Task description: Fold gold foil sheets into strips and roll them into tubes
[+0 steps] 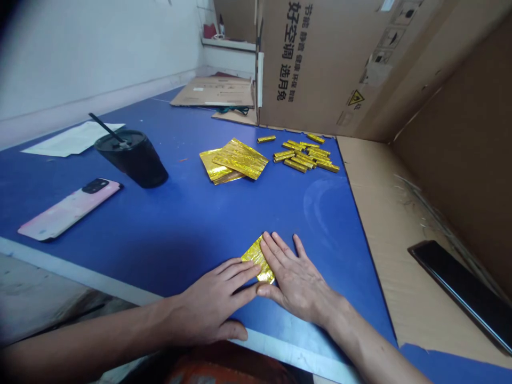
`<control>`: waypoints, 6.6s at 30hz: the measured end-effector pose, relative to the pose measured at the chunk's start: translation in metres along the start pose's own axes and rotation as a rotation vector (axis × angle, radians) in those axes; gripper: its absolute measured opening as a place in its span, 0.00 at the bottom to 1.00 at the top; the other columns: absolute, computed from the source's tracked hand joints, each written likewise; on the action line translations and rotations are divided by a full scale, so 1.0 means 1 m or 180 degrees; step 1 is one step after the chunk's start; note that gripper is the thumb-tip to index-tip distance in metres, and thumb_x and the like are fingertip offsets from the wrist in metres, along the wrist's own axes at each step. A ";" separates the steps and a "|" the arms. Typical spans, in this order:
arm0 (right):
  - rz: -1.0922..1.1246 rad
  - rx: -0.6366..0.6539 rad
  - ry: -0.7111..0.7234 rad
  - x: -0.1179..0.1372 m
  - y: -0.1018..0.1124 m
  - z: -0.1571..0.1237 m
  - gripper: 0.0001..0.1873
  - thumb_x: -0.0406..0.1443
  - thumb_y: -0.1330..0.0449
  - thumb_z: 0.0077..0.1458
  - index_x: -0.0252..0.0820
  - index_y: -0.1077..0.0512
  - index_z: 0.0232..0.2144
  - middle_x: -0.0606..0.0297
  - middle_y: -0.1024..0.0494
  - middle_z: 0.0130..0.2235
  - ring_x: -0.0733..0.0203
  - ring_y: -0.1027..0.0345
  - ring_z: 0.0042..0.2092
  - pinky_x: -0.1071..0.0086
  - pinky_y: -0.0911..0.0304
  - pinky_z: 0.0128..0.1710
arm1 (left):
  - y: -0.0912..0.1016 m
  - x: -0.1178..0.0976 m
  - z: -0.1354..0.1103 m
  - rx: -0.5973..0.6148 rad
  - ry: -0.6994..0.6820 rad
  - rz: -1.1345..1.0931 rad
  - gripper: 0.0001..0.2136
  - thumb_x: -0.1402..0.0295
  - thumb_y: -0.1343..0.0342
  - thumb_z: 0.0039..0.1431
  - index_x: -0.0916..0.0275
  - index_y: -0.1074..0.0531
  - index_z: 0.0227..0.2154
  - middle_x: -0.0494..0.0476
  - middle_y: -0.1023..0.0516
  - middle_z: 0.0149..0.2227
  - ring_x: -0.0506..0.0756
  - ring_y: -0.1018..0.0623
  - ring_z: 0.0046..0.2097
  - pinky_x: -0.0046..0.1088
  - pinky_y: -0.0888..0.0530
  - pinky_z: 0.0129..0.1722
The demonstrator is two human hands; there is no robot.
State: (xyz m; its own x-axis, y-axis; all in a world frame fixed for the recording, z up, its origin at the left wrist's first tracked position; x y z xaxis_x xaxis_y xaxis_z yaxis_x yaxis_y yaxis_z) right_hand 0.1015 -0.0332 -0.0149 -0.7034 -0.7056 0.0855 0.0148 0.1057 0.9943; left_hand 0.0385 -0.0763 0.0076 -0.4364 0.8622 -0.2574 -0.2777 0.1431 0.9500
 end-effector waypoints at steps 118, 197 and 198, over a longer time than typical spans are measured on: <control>-0.0116 -0.0110 -0.0469 -0.003 0.000 -0.025 0.40 0.53 0.57 0.55 0.36 0.63 0.61 0.52 0.56 0.62 0.46 0.67 0.62 0.41 0.58 0.55 | 0.005 0.054 0.011 0.0386 0.0009 0.0216 0.20 0.52 0.55 0.57 0.52 0.38 0.50 0.55 0.40 0.57 0.62 0.42 0.58 0.51 0.54 0.55; -0.0145 -0.0544 -0.0720 -0.003 0.007 -0.033 0.39 0.54 0.58 0.54 0.37 0.56 0.60 0.52 0.49 0.60 0.42 0.56 0.60 0.38 0.57 0.52 | 0.008 0.041 0.017 -0.0117 0.0996 -0.0011 0.23 0.53 0.48 0.52 0.58 0.34 0.49 0.67 0.39 0.53 0.66 0.40 0.55 0.52 0.43 0.51; -0.0130 -0.0528 -0.0724 -0.003 0.007 -0.034 0.39 0.54 0.57 0.54 0.37 0.57 0.60 0.52 0.50 0.61 0.42 0.57 0.60 0.38 0.57 0.52 | 0.012 0.046 0.018 -0.0220 0.1112 -0.0187 0.21 0.55 0.48 0.53 0.58 0.34 0.48 0.64 0.36 0.50 0.64 0.37 0.53 0.49 0.41 0.50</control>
State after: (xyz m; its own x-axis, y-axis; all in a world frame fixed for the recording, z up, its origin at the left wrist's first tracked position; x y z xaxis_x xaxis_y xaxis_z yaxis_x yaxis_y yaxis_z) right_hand 0.1279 -0.0536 -0.0060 -0.8470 -0.5295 0.0471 0.0860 -0.0490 0.9951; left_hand 0.0309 -0.0263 0.0109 -0.6809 0.6336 -0.3675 -0.3629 0.1439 0.9206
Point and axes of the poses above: each hand's wrist, its own z-axis towards the middle knuckle, its own y-axis out of the back of the hand, x = y × z, the point moved 10 cm from there along z, towards the middle knuckle
